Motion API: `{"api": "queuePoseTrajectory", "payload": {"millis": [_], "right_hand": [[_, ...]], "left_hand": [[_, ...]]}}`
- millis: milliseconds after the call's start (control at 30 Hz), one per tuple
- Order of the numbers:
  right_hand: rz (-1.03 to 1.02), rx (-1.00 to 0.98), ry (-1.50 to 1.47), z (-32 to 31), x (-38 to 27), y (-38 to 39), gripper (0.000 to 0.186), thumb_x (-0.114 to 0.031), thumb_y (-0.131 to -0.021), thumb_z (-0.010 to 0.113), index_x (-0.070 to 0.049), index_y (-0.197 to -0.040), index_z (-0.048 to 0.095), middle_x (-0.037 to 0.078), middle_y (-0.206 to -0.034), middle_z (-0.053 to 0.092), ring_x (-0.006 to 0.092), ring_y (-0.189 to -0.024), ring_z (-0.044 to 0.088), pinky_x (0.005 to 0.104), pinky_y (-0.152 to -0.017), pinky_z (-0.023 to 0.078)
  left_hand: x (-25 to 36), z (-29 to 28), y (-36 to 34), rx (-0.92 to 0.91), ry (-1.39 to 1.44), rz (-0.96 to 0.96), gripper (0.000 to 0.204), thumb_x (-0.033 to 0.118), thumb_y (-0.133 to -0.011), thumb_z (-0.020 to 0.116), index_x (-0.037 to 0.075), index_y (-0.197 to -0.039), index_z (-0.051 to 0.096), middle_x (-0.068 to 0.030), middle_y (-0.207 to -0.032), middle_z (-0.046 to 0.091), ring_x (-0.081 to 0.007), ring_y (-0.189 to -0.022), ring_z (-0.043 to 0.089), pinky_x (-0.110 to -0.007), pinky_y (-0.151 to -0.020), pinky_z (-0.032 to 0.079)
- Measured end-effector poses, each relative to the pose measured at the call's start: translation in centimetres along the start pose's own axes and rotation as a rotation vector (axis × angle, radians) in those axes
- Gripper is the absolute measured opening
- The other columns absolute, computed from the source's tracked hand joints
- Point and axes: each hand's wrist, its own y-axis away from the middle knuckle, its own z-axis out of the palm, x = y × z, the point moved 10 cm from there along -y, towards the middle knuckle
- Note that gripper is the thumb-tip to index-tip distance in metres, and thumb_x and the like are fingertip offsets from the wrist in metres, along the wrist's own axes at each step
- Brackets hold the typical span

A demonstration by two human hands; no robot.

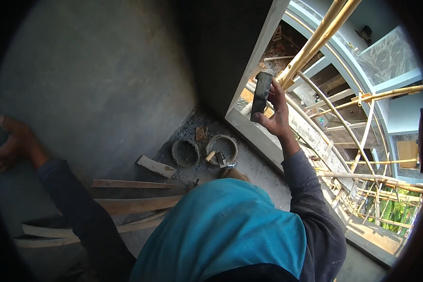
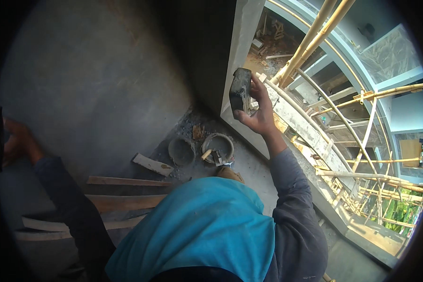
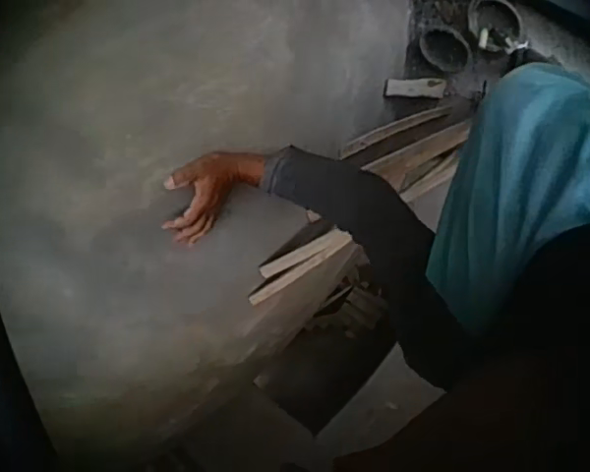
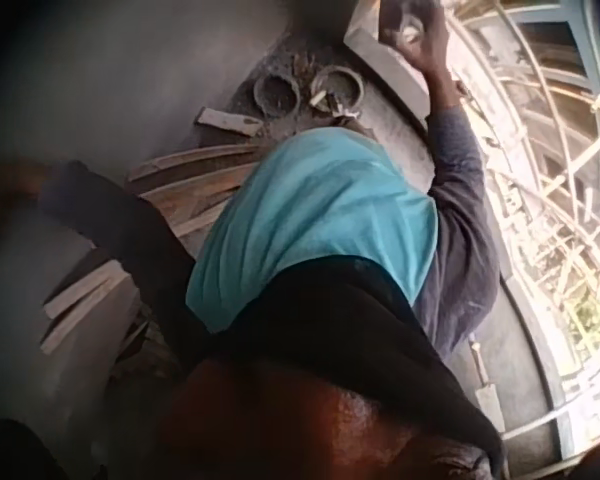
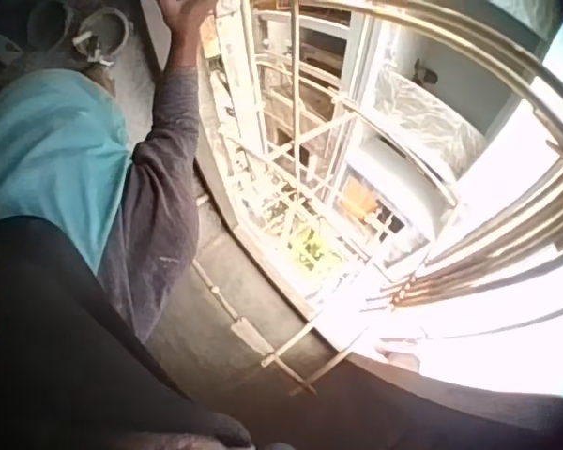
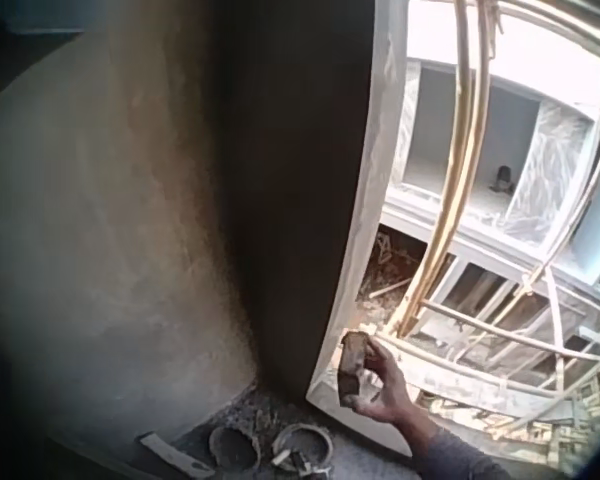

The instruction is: Smoothing wet plaster on the edge of a concrete wall using a hand float.

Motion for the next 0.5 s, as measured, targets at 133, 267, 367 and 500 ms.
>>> {"api": "queuePoseTrajectory", "payload": {"millis": [133, 267, 367, 500], "right_hand": [[-0.269, -0.023, 0.428, 0.0, -0.3, -2.3, 0.099, -0.021, -0.063, 0.081, -0.007, -0.15, 0.037, 0.024, -0.13, 0.055, 0.0416, -0.116, 0.059, 0.0467, -0.101, 0.048], [-0.324, -0.053, 0.508, 0.0, 1.8, -2.9, 0.098, -0.021, -0.061, 0.083, -0.011, -0.149, 0.039, 0.025, -0.134, 0.054, 0.0431, -0.116, 0.058, 0.0486, -0.097, 0.05], [-0.359, -0.084, 0.516, 0.3, 2.6, -3.5, 0.097, -0.02, -0.063, 0.083, -0.011, -0.149, 0.04, 0.026, -0.134, 0.054, 0.0429, -0.117, 0.058, 0.0485, -0.097, 0.05], [-0.368, -0.083, 0.516, 0.4, 2.6, -4.5, 0.098, -0.02, -0.062, 0.084, -0.011, -0.149, 0.039, 0.025, -0.134, 0.054, 0.0435, -0.117, 0.058, 0.0488, -0.096, 0.05]], "left_hand": [[-8.6, 5.8, 1.1, 0.261, -0.065, 0.29, 0.083, 0.079, -0.076, 0.066, 0.0, -0.102, 0.056, -0.0188, -0.102, 0.05, -0.0374, -0.094, 0.049, -0.048, -0.084, 0.036], [-11.1, 7.0, 1.6, 0.285, -0.072, 0.32, 0.081, 0.081, -0.073, 0.066, 0.002, -0.085, 0.054, -0.0128, -0.084, 0.045, -0.0344, -0.078, 0.045, -0.042, -0.073, 0.031], [-11.8, 7.1, 1.5, 0.287, -0.086, 0.307, 0.081, 0.08, -0.073, 0.067, 0.001, -0.085, 0.055, -0.0158, -0.085, 0.048, -0.0362, -0.079, 0.047, -0.044, -0.073, 0.032], [-12.9, 7.6, 1.3, 0.283, -0.091, 0.31, 0.082, 0.077, -0.073, 0.07, -0.002, -0.086, 0.053, -0.0193, -0.089, 0.053, -0.0392, -0.081, 0.05, -0.047, -0.071, 0.034]]}}
